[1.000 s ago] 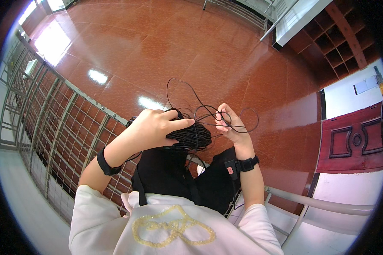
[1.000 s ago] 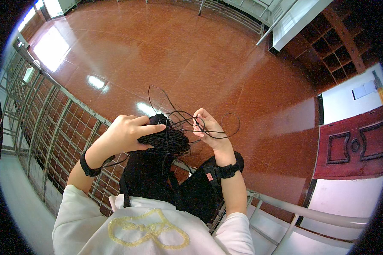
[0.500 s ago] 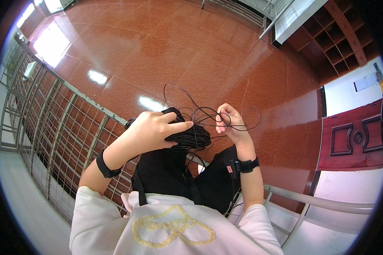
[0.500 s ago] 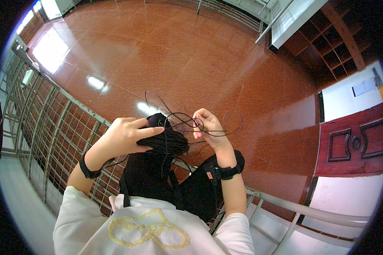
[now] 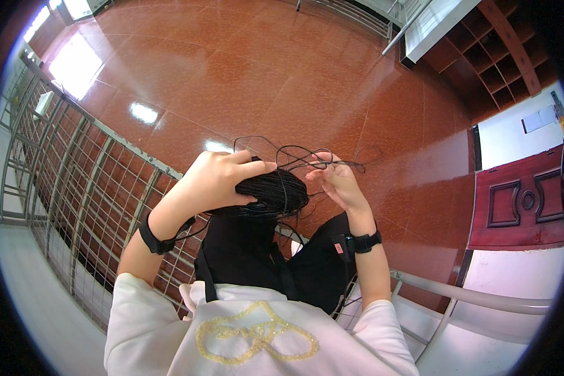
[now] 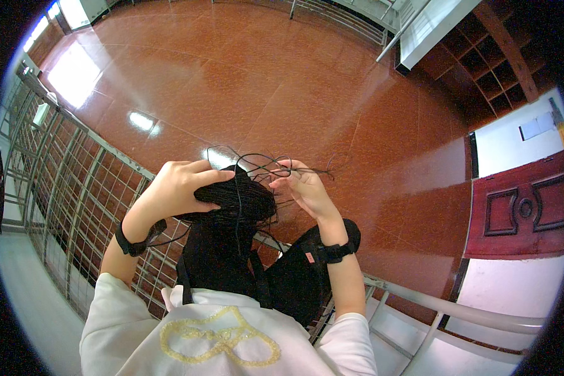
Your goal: The person winds thin black wires around a thick coil of black cable held by hand, repeatedly looping the loose ends around the main bundle.
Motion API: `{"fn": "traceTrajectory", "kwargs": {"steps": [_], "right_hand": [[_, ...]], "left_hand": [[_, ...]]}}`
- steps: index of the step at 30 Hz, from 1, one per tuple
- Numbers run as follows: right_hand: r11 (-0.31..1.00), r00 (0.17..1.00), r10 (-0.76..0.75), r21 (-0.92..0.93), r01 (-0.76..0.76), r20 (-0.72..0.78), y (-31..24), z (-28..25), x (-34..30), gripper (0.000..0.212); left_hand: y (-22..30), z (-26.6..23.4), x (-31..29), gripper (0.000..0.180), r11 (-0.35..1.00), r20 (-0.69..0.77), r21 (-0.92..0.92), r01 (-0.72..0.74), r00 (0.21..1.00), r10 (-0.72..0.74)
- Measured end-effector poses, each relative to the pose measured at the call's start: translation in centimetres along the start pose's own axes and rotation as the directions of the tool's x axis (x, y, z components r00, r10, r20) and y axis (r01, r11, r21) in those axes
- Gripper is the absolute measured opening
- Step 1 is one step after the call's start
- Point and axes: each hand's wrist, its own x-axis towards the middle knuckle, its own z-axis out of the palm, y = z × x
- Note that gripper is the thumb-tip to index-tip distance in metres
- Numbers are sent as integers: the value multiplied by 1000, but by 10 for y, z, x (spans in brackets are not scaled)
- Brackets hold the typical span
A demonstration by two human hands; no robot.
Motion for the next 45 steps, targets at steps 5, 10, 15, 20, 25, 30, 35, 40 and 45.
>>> {"fn": "traceTrajectory", "kwargs": {"steps": [5,10,15,20,25,30,35,40,45], "right_hand": [[999,1000,19,-37,-20,-14,7,-6,4,34],[997,995,66,32,-64,-68,-3,7,2,33],[995,995,104,-5,-104,7,-15,0,6,33],[982,984,138,-110,-151,-116,-25,8,7,34],[978,985,116,-160,-135,-125,-27,12,10,27],[989,985,126,-64,-134,-119,-27,17,9,23],[985,985,144,109,-134,-97,-27,13,5,23],[845,983,134,532,-46,-128,-21,19,5,22],[778,992,64,628,20,-111,-16,16,4,21]], "left_hand": [[-9,-1,3,62,999,30,-22,28,999,-28],[-14,-1,1,61,997,6,-64,35,999,-34],[-15,0,3,61,996,-20,-92,15,1000,-17],[-17,-1,6,55,997,28,-48,56,998,-55],[-15,-1,7,61,998,21,-52,27,999,-26],[-12,0,9,61,998,31,-51,22,999,-20],[-12,-2,10,61,998,35,-55,10,999,-8],[-12,-1,10,60,998,21,-62,18,1000,-16],[-13,0,11,56,999,35,-45,28,999,-26]]}}
